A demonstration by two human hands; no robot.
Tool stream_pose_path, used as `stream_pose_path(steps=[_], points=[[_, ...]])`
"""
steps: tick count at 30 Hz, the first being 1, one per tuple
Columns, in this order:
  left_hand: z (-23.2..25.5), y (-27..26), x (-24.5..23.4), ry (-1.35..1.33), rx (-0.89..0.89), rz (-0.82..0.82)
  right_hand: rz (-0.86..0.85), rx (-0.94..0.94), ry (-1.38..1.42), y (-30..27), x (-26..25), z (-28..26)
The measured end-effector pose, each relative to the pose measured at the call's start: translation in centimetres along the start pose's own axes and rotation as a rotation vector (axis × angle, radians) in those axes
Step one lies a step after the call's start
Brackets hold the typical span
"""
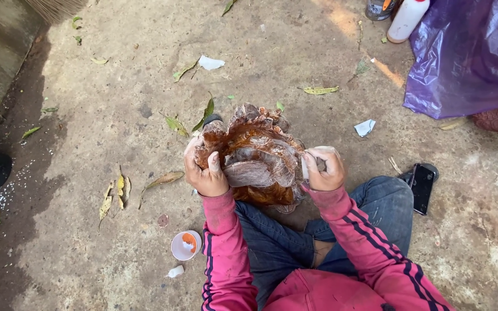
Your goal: Polishing an intricate wooden sculpture with a small polishing block while sitting on the ground.
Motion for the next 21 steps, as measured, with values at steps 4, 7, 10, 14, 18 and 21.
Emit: stream_pose_path(steps=[4,7,10,14,18,21], points=[[-0.1,0.1,0.0,0.004,0.014,0.002,0.032,0.082,0.038,-0.3,-0.8,-0.1],[-0.3,0.0,0.0,0.003,0.014,0.002,0.029,0.178,0.056,-0.2,-0.8,-0.3],[-0.3,0.2,-0.1,0.006,0.012,0.000,0.016,0.178,0.053,0.8,-0.1,-0.6],[0.4,0.3,-0.1,-0.021,0.001,-0.004,-0.023,0.157,0.033,1.0,-0.4,-2.0],[-0.1,0.2,-0.1,0.000,0.013,-0.003,-0.001,0.148,0.034,0.0,-0.1,-0.1],[0.1,0.0,0.0,-0.013,0.018,-0.006,0.004,0.114,0.070,-0.5,0.5,1.2]])
Point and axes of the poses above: each hand's wrist, its own y-axis towards the middle knuckle, its own x-axis out of the palm, z = x × y, the point moved 3 cm from there along y, towards the middle knuckle, and after that the axes turned 9 degrees about -x, right-handed, at the moved point
